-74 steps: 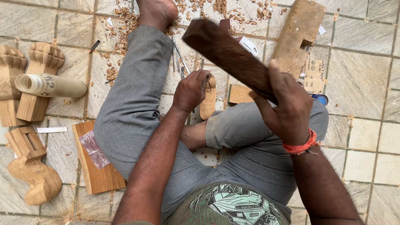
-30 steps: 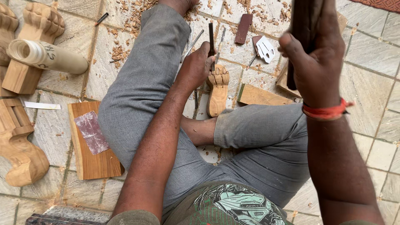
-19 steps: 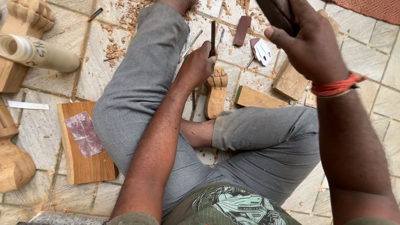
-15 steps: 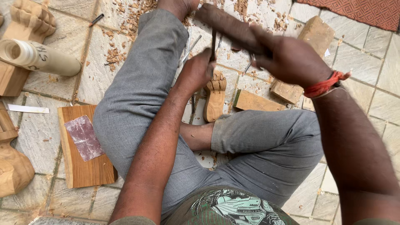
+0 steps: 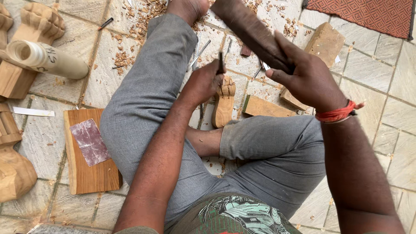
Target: The person sits on the floor and carves a small wooden piece shaped like a foot using a chisel and a wooden mallet. They repeatedly strike the chisel to shape the wood, occasionally adjusting the piece and clearing away wood shavings.
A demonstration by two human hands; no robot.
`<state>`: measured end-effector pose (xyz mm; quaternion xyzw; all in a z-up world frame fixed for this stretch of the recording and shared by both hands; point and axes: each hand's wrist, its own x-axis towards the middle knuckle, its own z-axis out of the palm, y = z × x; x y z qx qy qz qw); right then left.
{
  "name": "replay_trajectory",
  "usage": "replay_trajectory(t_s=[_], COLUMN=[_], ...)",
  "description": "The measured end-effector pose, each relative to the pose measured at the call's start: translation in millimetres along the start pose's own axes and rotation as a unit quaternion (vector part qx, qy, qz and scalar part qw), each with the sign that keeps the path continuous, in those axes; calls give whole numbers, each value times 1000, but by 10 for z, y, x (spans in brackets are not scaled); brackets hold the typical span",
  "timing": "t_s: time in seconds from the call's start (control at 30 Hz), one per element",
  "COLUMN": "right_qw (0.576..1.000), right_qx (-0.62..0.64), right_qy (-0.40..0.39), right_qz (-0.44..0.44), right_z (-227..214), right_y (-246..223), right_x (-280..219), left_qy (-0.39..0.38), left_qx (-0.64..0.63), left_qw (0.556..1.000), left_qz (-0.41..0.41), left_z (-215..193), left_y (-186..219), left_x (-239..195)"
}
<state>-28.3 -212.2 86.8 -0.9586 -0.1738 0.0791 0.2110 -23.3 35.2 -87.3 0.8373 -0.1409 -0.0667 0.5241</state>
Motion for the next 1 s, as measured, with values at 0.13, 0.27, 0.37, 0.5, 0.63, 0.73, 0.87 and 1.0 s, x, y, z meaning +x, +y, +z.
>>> replay_trajectory(t_s=[0.13, 0.27, 0.37, 0.5, 0.63, 0.73, 0.87, 1.0], right_qw=[979, 955, 950, 932, 935, 928, 941, 933], right_qx=[187, 269, 291, 322, 314, 325, 245, 122], right_qy=[79, 74, 80, 104, 159, 181, 228, 338], right_qz=[33, 96, 80, 133, 33, 8, 39, 0], right_z=[168, 362, 491, 544, 539, 568, 602, 660], right_y=[47, 111, 147, 128, 83, 66, 109, 98], right_x=[-227, -432, -573, -697, -784, -842, -986, -1017], left_qy=[73, 43, 111, 97, 74, 82, 75, 71], left_qx=[42, 66, 98, 66, 84, 95, 102, 157], left_qw=[996, 997, 988, 992, 993, 990, 990, 982], left_qz=[-8, 16, 49, 55, 38, 64, 68, 82], left_z=[-123, -64, 25, 28, 3, -16, 23, 81], left_y=[23, 95, 119, 103, 81, 80, 88, 44], left_x=[-25, -41, -60, -73, -110, -132, -114, -152])
